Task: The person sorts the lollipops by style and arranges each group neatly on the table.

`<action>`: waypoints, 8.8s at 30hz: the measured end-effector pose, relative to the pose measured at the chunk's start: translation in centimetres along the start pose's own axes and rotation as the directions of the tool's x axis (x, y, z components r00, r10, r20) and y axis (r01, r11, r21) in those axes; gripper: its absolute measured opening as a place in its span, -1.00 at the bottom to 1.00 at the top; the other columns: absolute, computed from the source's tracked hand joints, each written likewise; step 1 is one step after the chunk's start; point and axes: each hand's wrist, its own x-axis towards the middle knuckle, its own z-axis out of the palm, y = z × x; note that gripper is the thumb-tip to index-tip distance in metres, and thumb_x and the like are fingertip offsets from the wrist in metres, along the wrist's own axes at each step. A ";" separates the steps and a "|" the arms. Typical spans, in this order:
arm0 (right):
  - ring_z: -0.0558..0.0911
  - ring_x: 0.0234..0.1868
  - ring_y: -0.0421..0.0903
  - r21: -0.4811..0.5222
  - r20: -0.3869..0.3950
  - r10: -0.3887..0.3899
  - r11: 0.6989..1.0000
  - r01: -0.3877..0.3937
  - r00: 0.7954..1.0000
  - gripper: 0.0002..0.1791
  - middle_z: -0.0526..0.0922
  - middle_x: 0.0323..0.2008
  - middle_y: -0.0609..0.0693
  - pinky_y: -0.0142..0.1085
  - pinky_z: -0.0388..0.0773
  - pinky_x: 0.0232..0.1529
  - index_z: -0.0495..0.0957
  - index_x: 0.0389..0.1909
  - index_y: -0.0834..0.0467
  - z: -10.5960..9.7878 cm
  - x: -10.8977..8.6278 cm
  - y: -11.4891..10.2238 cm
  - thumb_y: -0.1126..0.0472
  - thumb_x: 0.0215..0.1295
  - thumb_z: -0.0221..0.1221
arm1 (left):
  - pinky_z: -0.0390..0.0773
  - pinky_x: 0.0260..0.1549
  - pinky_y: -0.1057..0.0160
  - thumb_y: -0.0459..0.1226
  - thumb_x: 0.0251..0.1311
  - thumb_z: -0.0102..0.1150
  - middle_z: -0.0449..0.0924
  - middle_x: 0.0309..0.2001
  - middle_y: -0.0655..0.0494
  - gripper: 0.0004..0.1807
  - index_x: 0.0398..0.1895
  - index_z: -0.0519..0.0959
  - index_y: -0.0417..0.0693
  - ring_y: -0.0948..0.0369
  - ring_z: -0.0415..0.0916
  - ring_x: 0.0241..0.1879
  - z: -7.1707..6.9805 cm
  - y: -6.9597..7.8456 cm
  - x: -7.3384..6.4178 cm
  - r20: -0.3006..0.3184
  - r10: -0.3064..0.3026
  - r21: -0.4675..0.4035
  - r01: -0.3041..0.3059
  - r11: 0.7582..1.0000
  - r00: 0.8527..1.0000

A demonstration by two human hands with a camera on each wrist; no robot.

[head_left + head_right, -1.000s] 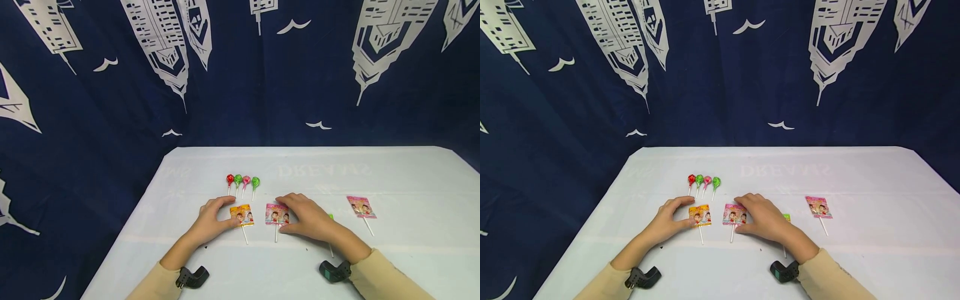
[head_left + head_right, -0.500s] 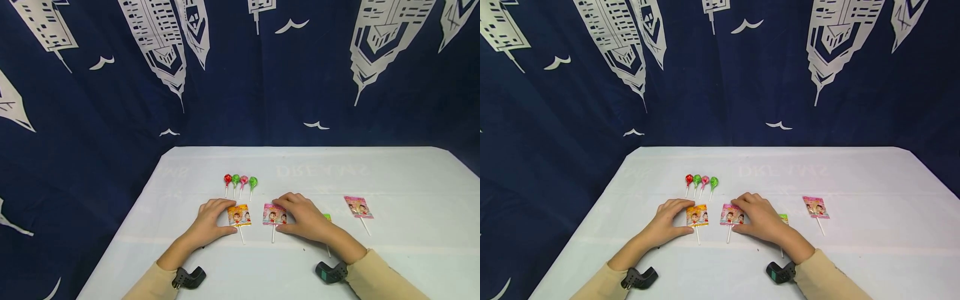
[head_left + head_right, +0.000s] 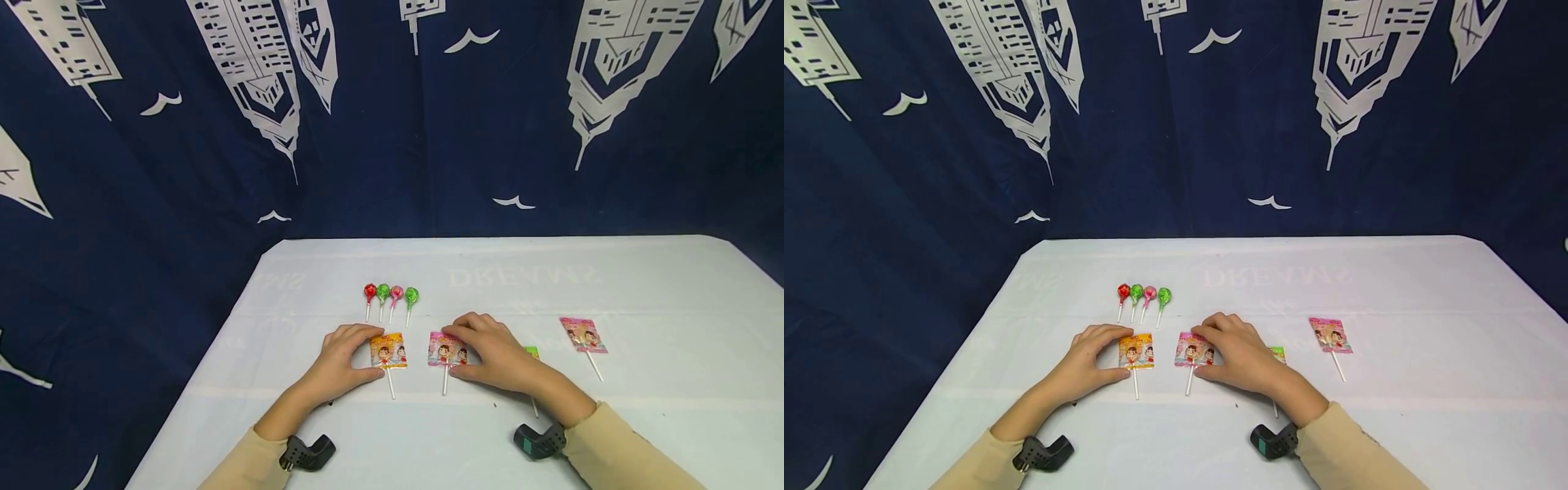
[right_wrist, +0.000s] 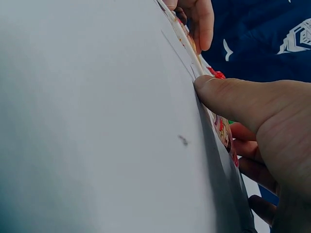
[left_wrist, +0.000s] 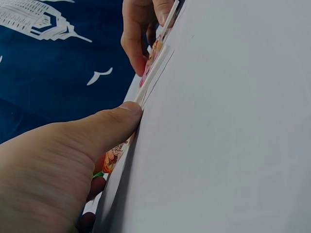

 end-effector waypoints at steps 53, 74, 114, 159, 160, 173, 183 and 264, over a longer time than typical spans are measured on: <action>0.45 0.18 -0.03 0.040 -0.001 0.016 0.999 -0.016 1.000 -0.32 0.53 0.12 -0.06 0.02 0.34 0.16 0.53 0.23 0.03 0.1 0.1 0.5 -0.04 0.06 0.46 | 0.17 0.41 -0.20 -0.29 0.17 0.39 0.38 0.42 0.07 -0.29 0.41 0.38 0.04 -0.03 0.21 0.47 -3.8 -3.7 -0.8 0.106 -0.046 -0.069 0.054 0.996 0.993; 0.44 0.13 -0.06 0.076 -0.003 0.025 0.997 -0.024 1.000 -0.34 0.55 0.10 -0.08 -0.05 0.33 0.09 0.56 0.15 0.03 0.1 0.1 0.2 0.02 -0.05 0.49 | 0.04 0.40 -0.17 -0.26 0.19 0.37 0.37 0.43 0.14 -0.30 0.42 0.38 0.13 0.02 0.19 0.49 -3.4 -3.9 -0.9 0.081 -0.064 -0.065 0.070 0.995 0.995; 0.50 0.08 -0.06 0.084 0.075 -0.043 0.996 0.037 0.996 -0.29 0.57 0.11 -0.06 -0.06 0.49 0.09 0.55 0.23 0.08 1.0 5.7 -4.6 -0.01 0.00 0.47 | 0.09 0.37 -0.21 -0.24 0.13 0.42 0.43 0.39 0.07 -0.31 0.38 0.44 0.09 -0.03 0.23 0.46 -3.1 -4.1 -0.6 0.050 -0.043 -0.067 0.046 0.997 0.998; 0.54 0.12 -0.01 0.001 0.020 0.009 1.000 -0.009 1.000 -0.32 0.60 0.17 -0.06 0.03 0.47 0.02 0.58 0.19 0.01 2.7 6.1 -5.6 -0.09 0.02 0.48 | 0.10 0.37 -0.22 -0.23 0.14 0.41 0.43 0.39 0.03 -0.32 0.37 0.44 0.10 -0.05 0.23 0.45 -3.1 -4.1 -0.8 0.048 -0.042 -0.049 0.044 0.998 0.998; 0.54 0.12 -0.02 0.002 0.023 0.006 1.000 -0.007 1.000 -0.32 0.60 0.17 -0.06 0.03 0.48 0.03 0.58 0.19 0.01 2.6 6.0 -5.6 -0.09 0.03 0.48 | 0.10 0.37 -0.22 -0.23 0.14 0.41 0.42 0.39 0.03 -0.32 0.37 0.44 0.10 -0.05 0.23 0.45 -3.1 -4.1 -0.8 0.047 -0.043 -0.049 0.045 0.998 0.998; 0.50 0.25 0.00 0.102 -0.014 0.005 0.995 -0.004 1.000 -0.34 0.54 0.23 -0.04 -0.03 0.48 0.24 0.52 0.25 0.05 0.4 4.6 -5.3 0.02 0.10 0.44 | 0.09 0.38 -0.21 -0.23 0.14 0.42 0.42 0.39 0.07 -0.31 0.38 0.43 0.12 -0.03 0.23 0.46 -3.1 -4.0 -0.8 0.045 -0.037 -0.042 0.039 0.998 0.998; 0.57 0.18 -0.01 0.141 -0.069 0.031 0.990 -0.021 0.997 -0.32 0.53 0.24 -0.07 0.00 0.53 0.16 0.48 0.28 0.03 -2.4 1.4 -2.9 0.08 0.11 0.45 | 0.12 0.37 -0.18 -0.22 0.14 0.42 0.43 0.38 0.09 -0.31 0.37 0.44 0.13 -0.01 0.24 0.45 -3.0 -4.2 -0.8 0.045 -0.041 -0.033 0.043 0.999 0.998; 0.38 0.00 -0.34 -0.051 -0.049 -0.052 0.997 0.050 0.997 -0.27 0.52 -0.04 -0.38 -0.26 0.41 -0.02 0.57 0.13 -0.19 -4.7 -7.2 5.6 0.01 -0.20 0.57 | 0.08 0.40 -0.20 -0.21 0.15 0.42 0.42 0.40 0.12 -0.32 0.38 0.44 0.15 0.02 0.21 0.47 -3.2 -4.0 -0.7 0.056 -0.065 -0.041 0.068 0.997 0.996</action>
